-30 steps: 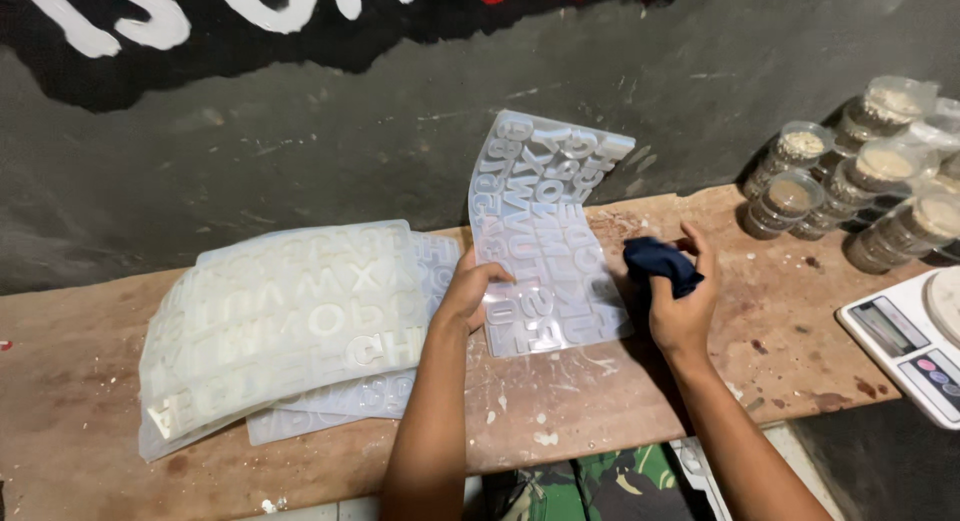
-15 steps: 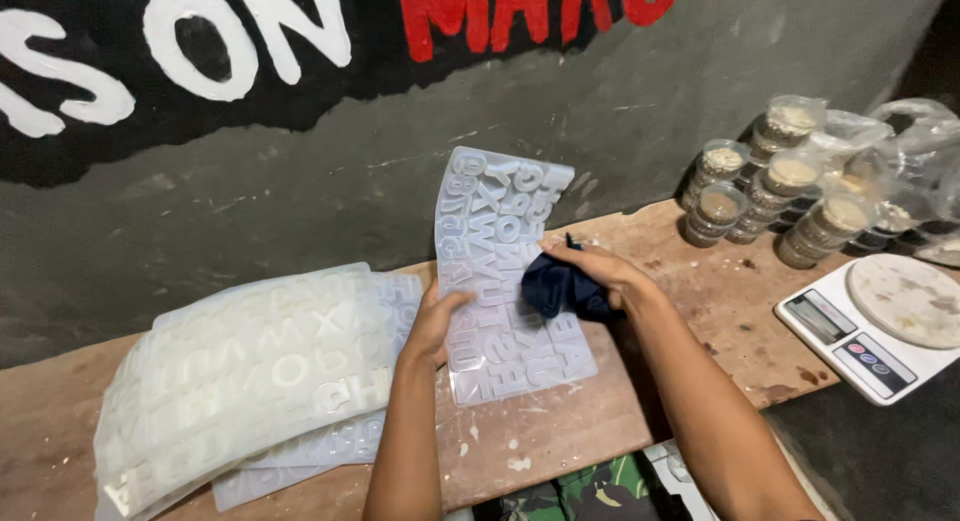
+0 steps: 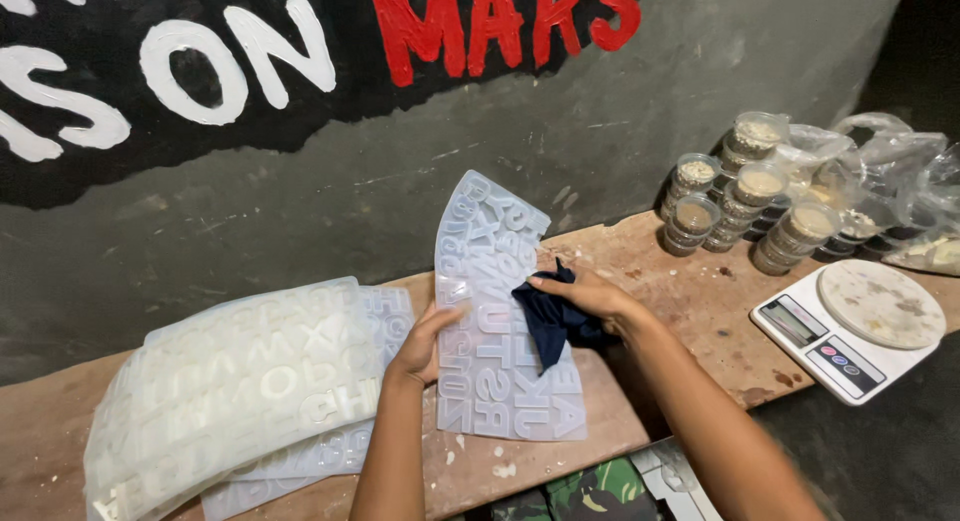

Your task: The person wipes the surface of flexible plastic molds with a dark cloth. They handle multiple molds, wiping each one individually on a wooden workbench.

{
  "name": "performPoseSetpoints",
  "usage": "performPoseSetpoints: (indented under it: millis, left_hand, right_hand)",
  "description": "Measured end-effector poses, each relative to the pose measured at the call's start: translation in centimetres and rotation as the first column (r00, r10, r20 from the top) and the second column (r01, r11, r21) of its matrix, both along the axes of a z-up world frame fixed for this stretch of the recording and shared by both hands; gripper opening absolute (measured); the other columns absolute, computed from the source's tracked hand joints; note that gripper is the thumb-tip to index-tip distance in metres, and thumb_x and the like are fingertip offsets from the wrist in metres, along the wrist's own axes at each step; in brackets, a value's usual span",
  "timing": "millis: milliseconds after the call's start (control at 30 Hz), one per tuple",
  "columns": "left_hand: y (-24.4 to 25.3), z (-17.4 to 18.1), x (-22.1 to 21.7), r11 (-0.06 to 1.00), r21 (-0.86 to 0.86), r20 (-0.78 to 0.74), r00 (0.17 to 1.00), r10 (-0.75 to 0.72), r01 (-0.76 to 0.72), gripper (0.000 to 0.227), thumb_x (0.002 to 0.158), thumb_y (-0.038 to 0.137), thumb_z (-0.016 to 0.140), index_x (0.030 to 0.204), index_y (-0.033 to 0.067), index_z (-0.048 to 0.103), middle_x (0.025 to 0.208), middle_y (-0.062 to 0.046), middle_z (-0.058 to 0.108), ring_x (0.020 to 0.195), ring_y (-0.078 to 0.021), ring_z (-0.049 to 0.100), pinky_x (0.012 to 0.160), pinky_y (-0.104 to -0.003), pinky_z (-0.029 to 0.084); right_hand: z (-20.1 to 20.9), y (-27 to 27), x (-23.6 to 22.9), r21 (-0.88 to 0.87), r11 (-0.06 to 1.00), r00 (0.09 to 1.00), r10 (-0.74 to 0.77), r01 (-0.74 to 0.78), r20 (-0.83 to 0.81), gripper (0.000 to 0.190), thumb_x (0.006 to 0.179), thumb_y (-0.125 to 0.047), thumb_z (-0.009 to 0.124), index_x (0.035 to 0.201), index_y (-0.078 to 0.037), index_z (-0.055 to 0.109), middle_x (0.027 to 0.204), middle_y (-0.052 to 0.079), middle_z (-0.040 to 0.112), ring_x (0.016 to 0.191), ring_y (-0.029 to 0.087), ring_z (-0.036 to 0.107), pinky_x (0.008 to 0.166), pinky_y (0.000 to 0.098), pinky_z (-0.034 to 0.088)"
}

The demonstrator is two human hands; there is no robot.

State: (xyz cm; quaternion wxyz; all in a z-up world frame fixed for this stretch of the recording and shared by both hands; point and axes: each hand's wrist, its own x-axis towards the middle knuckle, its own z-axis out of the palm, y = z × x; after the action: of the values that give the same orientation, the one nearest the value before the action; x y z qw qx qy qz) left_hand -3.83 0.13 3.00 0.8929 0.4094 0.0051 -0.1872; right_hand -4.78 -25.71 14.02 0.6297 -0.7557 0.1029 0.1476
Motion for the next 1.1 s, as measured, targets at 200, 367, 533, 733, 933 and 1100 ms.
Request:
performPoseSetpoints:
  millis: [200, 367, 533, 733, 933, 1100]
  left_hand:
    - [-0.8, 2.0, -0.5, 0.994, 0.106, 0.088, 0.996, 0.026, -0.036, 0.053, 0.095, 0.011, 0.065, 0.146, 0.0147, 0.052, 0.133, -0.021, 0.064, 0.117, -0.0357, 0.065, 0.101, -0.059, 0.049]
    - [-5.0, 8.0, -4.0, 0.925, 0.369, 0.284, 0.959, -0.015, -0.095, 0.055, 0.099, 0.015, 0.059, 0.152, 0.01, 0.043, 0.14, -0.024, 0.057, 0.127, -0.0332, 0.055, 0.107, -0.055, 0.044]
    - [-10.9, 11.5, -6.9, 0.726, 0.663, 0.619, 0.68, -0.393, -0.185, 0.1, 0.084, -0.001, 0.068, 0.16, -0.002, 0.002, 0.161, -0.035, -0.016, 0.147, -0.0515, -0.012, 0.121, -0.061, 0.001]
    - [-13.3, 8.3, -6.5, 0.925, 0.311, 0.529, 0.769, -0.359, 0.218, 0.103, 0.085, 0.004, 0.073, 0.164, 0.0141, 0.008, 0.17, -0.011, 0.004, 0.154, -0.0264, 0.006, 0.121, -0.048, 0.023]
    - [-10.2, 9.3, -7.6, 0.984, 0.125, 0.46, 0.872, -0.169, 0.125, 0.077, 0.098, 0.024, 0.056, 0.162, 0.007, 0.017, 0.17, -0.016, 0.002, 0.154, -0.0384, 0.0, 0.118, -0.057, 0.022]
    - [-11.9, 6.8, -6.0, 0.982, 0.187, 0.162, 0.986, -0.039, 0.008, 0.088, 0.1, 0.054, 0.047, 0.162, 0.0158, -0.002, 0.163, -0.03, -0.009, 0.149, -0.0542, 0.005, 0.119, -0.061, 0.02]
  right_hand:
    - [-2.3, -3.6, 1.2, -0.447, 0.884, 0.986, 0.163, -0.139, 0.017, 0.056, 0.078, -0.06, 0.082, 0.088, -0.006, 0.076, 0.078, 0.01, 0.069, 0.081, 0.024, 0.069, 0.073, 0.033, 0.053]
    - [1.7, -2.4, -1.8, -0.462, 0.883, 0.916, 0.115, 0.083, 0.384, 0.052, 0.088, -0.054, 0.071, 0.127, -0.019, 0.072, 0.122, 0.016, 0.074, 0.121, 0.036, 0.066, 0.1, 0.0466, 0.052]
    - [9.9, -0.6, -5.2, -0.529, 0.846, 0.873, 0.31, -0.072, 0.376, 0.052, 0.09, -0.05, 0.063, 0.125, -0.013, 0.074, 0.127, 0.016, 0.073, 0.123, 0.04, 0.064, 0.104, 0.0504, 0.049]
    - [8.0, -2.2, -0.7, -0.79, 0.612, 0.895, 0.363, -0.018, 0.26, 0.044, 0.08, -0.049, 0.073, 0.107, -0.014, 0.077, 0.1, 0.02, 0.077, 0.107, 0.042, 0.071, 0.088, 0.0547, 0.056]
    - [11.7, -5.1, -5.8, -0.761, 0.649, 0.829, 0.439, -0.025, 0.347, 0.017, 0.088, -0.026, 0.066, 0.102, -0.019, 0.074, 0.099, 0.02, 0.075, 0.107, 0.046, 0.067, 0.091, 0.0555, 0.054]
    - [13.5, -9.5, -6.6, -0.45, 0.885, 0.792, 0.36, -0.122, 0.494, 0.025, 0.094, -0.026, 0.065, 0.109, -0.008, 0.071, 0.107, 0.022, 0.077, 0.108, 0.036, 0.07, 0.096, 0.0513, 0.052]
